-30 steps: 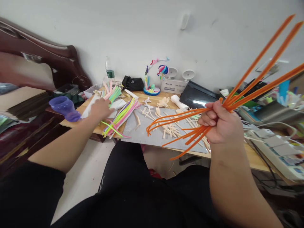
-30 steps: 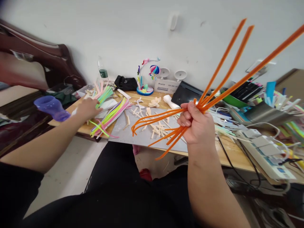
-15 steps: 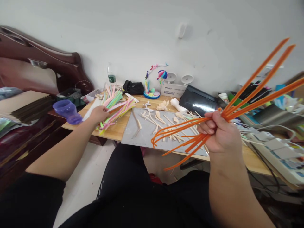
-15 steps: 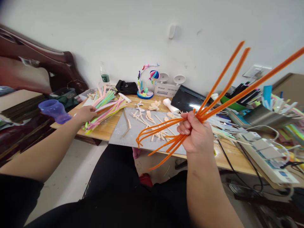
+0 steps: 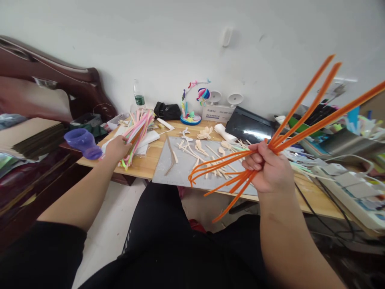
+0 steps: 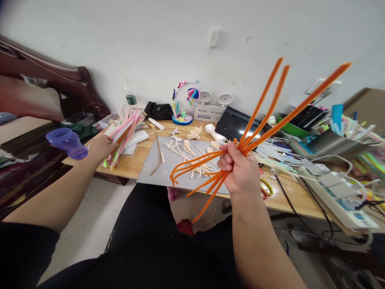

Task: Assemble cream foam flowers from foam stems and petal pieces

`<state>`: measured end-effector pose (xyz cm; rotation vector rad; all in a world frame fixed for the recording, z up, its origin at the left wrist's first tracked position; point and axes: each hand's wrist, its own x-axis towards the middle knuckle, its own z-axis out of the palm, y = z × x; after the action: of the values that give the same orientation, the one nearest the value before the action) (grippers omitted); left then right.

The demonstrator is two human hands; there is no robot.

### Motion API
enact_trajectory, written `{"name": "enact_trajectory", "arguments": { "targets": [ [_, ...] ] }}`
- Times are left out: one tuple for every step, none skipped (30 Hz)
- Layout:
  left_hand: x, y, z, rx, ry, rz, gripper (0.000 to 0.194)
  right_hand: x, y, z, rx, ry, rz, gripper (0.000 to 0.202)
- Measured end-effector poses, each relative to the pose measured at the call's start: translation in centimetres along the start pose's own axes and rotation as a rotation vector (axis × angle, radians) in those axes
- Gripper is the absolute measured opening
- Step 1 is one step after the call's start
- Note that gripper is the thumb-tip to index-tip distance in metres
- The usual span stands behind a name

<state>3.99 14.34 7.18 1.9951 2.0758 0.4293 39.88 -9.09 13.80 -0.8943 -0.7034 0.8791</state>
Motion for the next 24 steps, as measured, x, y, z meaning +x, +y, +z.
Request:
{"name": "enact_trajectory", "arguments": {
  "targets": [
    [0.0, 0.0, 0.1, 0.040, 0.026, -0.005, 0.034, 0.0, 0.1, -0.1, -0.002, -0.006, -0.001, 0.018],
    [0.0, 0.0, 0.3, 0.084, 0.052, -0.002, 0.033, -0.1, 0.2, -0.2, -0.004, -0.007, -0.001, 0.018],
    [-0.1, 0.0, 0.5, 0.125, 0.071, 0.011, 0.032, -0.1, 0.3, -0.2, -0.007, -0.004, 0.002, 0.018],
    [0.0, 0.0, 0.7, 0.157, 0.079, 0.032, 0.031, -0.1, 0.4, -0.1, -0.008, 0.004, 0.002, 0.018],
    [0.0, 0.0, 0.8, 0.177, 0.079, 0.055, 0.030, -0.2, 0.6, 0.0, -0.011, 0.017, 0.001, 0.018],
    [0.0, 0.0, 0.9, 0.185, 0.075, 0.074, 0.030, -0.2, 0.9, 0.3, -0.014, 0.036, -0.006, 0.018],
    [0.0, -0.1, 0.9, 0.181, 0.066, 0.089, 0.030, -0.2, 1.3, 0.8, -0.015, 0.058, -0.016, 0.018],
    [0.1, -0.1, 0.9, 0.178, 0.056, 0.104, 0.030, -0.1, 1.7, 1.4, -0.012, 0.075, -0.019, 0.018],
    [0.1, -0.1, 0.9, 0.179, 0.047, 0.123, 0.030, 0.0, 2.3, 2.2, -0.004, 0.087, -0.014, 0.019],
    [0.2, -0.2, 0.9, 0.184, 0.042, 0.147, 0.028, 0.2, 2.9, 3.2, 0.013, 0.072, 0.010, 0.020],
    [0.2, -0.3, 0.9, 0.190, 0.039, 0.176, 0.027, 0.4, 3.6, 4.3, 0.039, 0.024, 0.077, 0.019],
    [0.3, -0.4, 0.9, 0.192, 0.036, 0.205, 0.026, 0.7, 4.4, 5.5, 0.058, -0.041, 0.166, 0.019],
    [0.4, -0.5, 1.0, 0.188, 0.032, 0.228, 0.025, 1.0, 5.2, 6.7, 0.055, -0.120, 0.263, 0.022],
    [0.5, -0.7, 1.1, 0.177, 0.028, 0.244, 0.025, 1.4, 6.2, 8.1, 0.042, -0.204, 0.345, 0.025],
    [0.6, -0.9, 1.2, 0.163, 0.021, 0.251, 0.024, 1.8, 7.4, 9.4, 0.031, -0.278, 0.398, 0.026],
    [0.6, -1.0, 1.3, 0.146, 0.013, 0.249, 0.026, 2.1, 8.6, 10.8, 0.016, -0.358, 0.444, 0.025],
    [0.7, -1.2, 1.4, 0.132, 0.006, 0.242, 0.027, 2.4, 10.0, 12.2, -0.002, -0.414, 0.472, 0.023],
    [0.7, -1.4, 1.6, 0.122, 0.004, 0.233, 0.029, 2.7, 11.5, 13.6, -0.038, -0.449, 0.487, 0.018],
    [0.7, -1.5, 1.7, 0.116, 0.002, 0.226, 0.031, 3.0, 13.0, 15.0, -0.092, -0.467, 0.502, 0.013],
    [0.6, -1.6, 1.8, 0.109, 0.001, 0.219, 0.033, 3.2, 14.6, 16.3, -0.156, -0.453, 0.503, 0.010],
    [0.5, -1.7, 1.8, 0.104, -0.002, 0.215, 0.034, 3.5, 16.1, 17.5, -0.224, -0.426, 0.493, 0.011],
    [0.4, -1.7, 1.9, 0.098, -0.002, 0.210, 0.035, 3.8, 17.5, 18.6, -0.296, -0.391, 0.482, 0.011],
    [0.2, -1.6, 1.9, 0.090, -0.003, 0.208, 0.036, 4.1, 18.8, 19.5, -0.363, -0.342, 0.470, 0.012],
    [0.1, -1.6, 2.0, 0.079, -0.005, 0.215, 0.036, 4.4, 19.9, 20.3, -0.388, -0.323, 0.469, 0.011]
  ]
}}
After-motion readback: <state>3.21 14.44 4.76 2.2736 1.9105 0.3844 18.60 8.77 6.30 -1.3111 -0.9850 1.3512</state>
